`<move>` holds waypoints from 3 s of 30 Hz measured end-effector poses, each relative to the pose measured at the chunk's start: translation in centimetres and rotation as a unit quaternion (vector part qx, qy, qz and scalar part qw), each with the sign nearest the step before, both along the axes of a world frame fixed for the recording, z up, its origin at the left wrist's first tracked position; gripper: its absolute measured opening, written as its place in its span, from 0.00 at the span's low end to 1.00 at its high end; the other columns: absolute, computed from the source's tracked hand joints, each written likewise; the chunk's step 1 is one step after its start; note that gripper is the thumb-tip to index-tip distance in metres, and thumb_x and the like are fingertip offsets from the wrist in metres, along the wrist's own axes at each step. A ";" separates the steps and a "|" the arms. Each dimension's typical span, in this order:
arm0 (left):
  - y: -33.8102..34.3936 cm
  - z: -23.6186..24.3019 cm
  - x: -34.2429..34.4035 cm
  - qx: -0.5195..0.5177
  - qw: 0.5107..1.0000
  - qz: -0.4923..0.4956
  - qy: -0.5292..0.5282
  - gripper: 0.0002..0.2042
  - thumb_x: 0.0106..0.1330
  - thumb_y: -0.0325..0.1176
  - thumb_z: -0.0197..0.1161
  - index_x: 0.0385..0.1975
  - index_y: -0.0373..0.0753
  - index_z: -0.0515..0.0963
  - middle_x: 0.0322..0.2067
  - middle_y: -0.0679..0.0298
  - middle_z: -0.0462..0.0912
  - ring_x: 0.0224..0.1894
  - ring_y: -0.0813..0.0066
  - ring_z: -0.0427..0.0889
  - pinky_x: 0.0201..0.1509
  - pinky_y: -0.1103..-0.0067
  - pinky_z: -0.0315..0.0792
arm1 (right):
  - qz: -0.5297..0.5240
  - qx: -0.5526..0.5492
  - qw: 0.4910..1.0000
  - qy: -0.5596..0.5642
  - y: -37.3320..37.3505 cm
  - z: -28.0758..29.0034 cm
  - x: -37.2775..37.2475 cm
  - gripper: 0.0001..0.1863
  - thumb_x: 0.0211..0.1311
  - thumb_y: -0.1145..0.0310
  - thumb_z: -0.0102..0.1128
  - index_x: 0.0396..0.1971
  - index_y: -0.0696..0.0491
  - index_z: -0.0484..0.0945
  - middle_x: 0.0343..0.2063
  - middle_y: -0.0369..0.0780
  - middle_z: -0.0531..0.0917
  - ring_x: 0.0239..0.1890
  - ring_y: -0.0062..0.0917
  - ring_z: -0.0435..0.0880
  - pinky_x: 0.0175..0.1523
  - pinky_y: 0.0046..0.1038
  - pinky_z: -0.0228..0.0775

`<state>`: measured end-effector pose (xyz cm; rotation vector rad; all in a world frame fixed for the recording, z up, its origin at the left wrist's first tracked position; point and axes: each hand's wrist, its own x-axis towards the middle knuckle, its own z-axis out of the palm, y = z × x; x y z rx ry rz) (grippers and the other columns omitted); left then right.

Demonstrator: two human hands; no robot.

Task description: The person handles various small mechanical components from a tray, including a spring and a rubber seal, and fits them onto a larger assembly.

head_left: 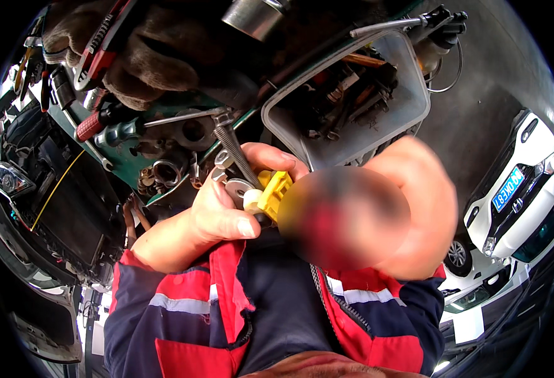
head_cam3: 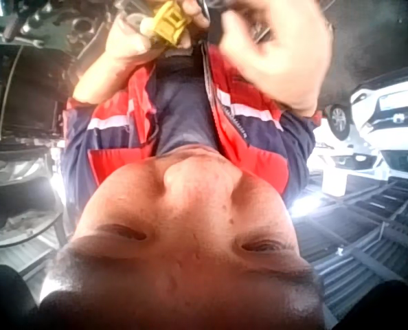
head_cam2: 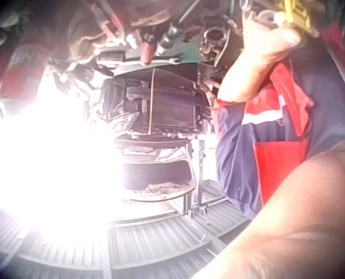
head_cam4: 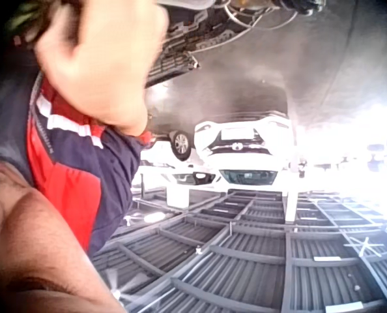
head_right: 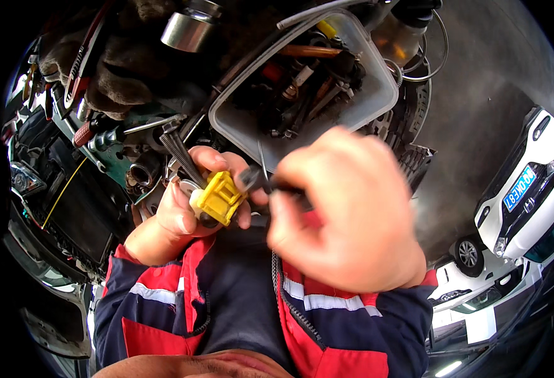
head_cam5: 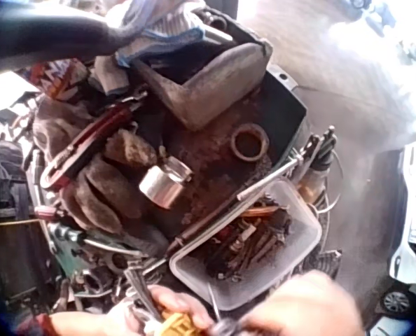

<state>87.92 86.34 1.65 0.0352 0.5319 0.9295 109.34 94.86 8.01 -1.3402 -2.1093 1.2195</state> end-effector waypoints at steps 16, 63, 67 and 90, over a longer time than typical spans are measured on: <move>0.0 -1.9 0.1 0.075 0.989 0.027 -0.128 0.14 0.57 0.31 0.61 0.44 0.39 0.73 0.45 0.50 0.72 0.51 0.41 0.75 0.39 0.65 0.83 | 0.081 0.230 0.919 -0.310 3.7 -4.1 -0.9 0.12 0.44 0.75 0.66 0.32 0.51 0.79 0.33 0.36 0.72 0.39 0.33 0.72 0.44 0.34 0.65; -0.1 -1.8 -0.6 0.038 0.996 0.014 -0.081 0.14 0.55 0.29 0.63 0.42 0.37 0.75 0.44 0.48 0.74 0.49 0.44 0.78 0.47 0.62 0.79 | 0.035 0.155 0.901 -0.404 2.0 -4.0 -1.4 0.05 0.57 0.68 0.62 0.31 0.51 0.77 0.19 0.38 0.76 0.23 0.34 0.79 0.31 0.34 0.64; -0.2 -2.3 -0.6 0.072 0.994 0.007 -0.082 0.14 0.56 0.31 0.61 0.43 0.38 0.73 0.45 0.48 0.72 0.49 0.39 0.75 0.42 0.63 0.83 | 0.045 0.132 0.904 -0.405 3.0 -4.2 -2.0 0.06 0.56 0.66 0.62 0.25 0.52 0.78 0.18 0.39 0.79 0.24 0.36 0.80 0.32 0.33 0.69; -0.9 -1.9 -0.9 0.062 0.996 0.012 -0.057 0.14 0.53 0.29 0.61 0.40 0.37 0.77 0.43 0.47 0.75 0.48 0.39 0.78 0.48 0.59 0.79 | 0.109 0.066 0.904 -0.409 5.9 -2.5 -2.0 0.05 0.55 0.70 0.54 0.26 0.53 0.79 0.23 0.48 0.81 0.31 0.44 0.82 0.36 0.42 0.74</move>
